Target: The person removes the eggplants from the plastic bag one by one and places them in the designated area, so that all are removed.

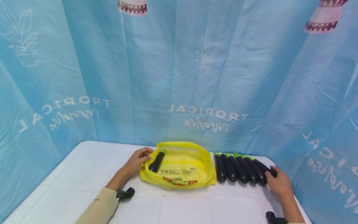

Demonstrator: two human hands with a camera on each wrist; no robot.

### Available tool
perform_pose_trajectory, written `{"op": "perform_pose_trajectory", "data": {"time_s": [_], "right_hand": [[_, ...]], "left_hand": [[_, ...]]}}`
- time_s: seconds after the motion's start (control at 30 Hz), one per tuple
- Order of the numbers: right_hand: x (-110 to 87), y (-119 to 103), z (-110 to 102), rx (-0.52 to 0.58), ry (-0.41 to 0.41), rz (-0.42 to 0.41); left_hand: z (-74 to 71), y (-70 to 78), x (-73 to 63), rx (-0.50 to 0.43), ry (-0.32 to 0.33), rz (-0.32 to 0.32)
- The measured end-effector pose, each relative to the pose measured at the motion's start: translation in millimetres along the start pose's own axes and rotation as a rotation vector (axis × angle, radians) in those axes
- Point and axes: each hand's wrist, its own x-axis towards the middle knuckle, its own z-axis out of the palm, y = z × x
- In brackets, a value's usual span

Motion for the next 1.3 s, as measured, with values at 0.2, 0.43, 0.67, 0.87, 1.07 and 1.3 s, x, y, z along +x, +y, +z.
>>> {"op": "perform_pose_trajectory", "data": {"time_s": [0.2,0.43,0.67,0.87,1.07,1.3], "right_hand": [[-6.5,-13,-7,0.027,0.051,-0.073],[-21.1,-39,-13,0.034,0.091,-0.159],[-40.2,-62,-11,0.105,0.133,-0.219],[-53.5,-76,-6,0.142,0.137,-0.292],[-66.1,-91,1,0.144,0.138,-0.375],[-81.6,-110,6,0.167,0.093,-0.462]], "left_hand": [[-1.0,-0.3,-0.5,0.002,-0.003,0.011],[-1.5,-2.9,-0.7,-0.006,-0.004,0.026],[-1.4,-6.0,-0.7,-0.024,-0.007,0.022],[-1.7,-4.9,-1.6,-0.019,-0.005,0.028],[-1.1,-3.8,-1.3,-0.011,-0.006,0.036],[-0.1,-4.3,0.6,0.001,0.003,0.031]]}}
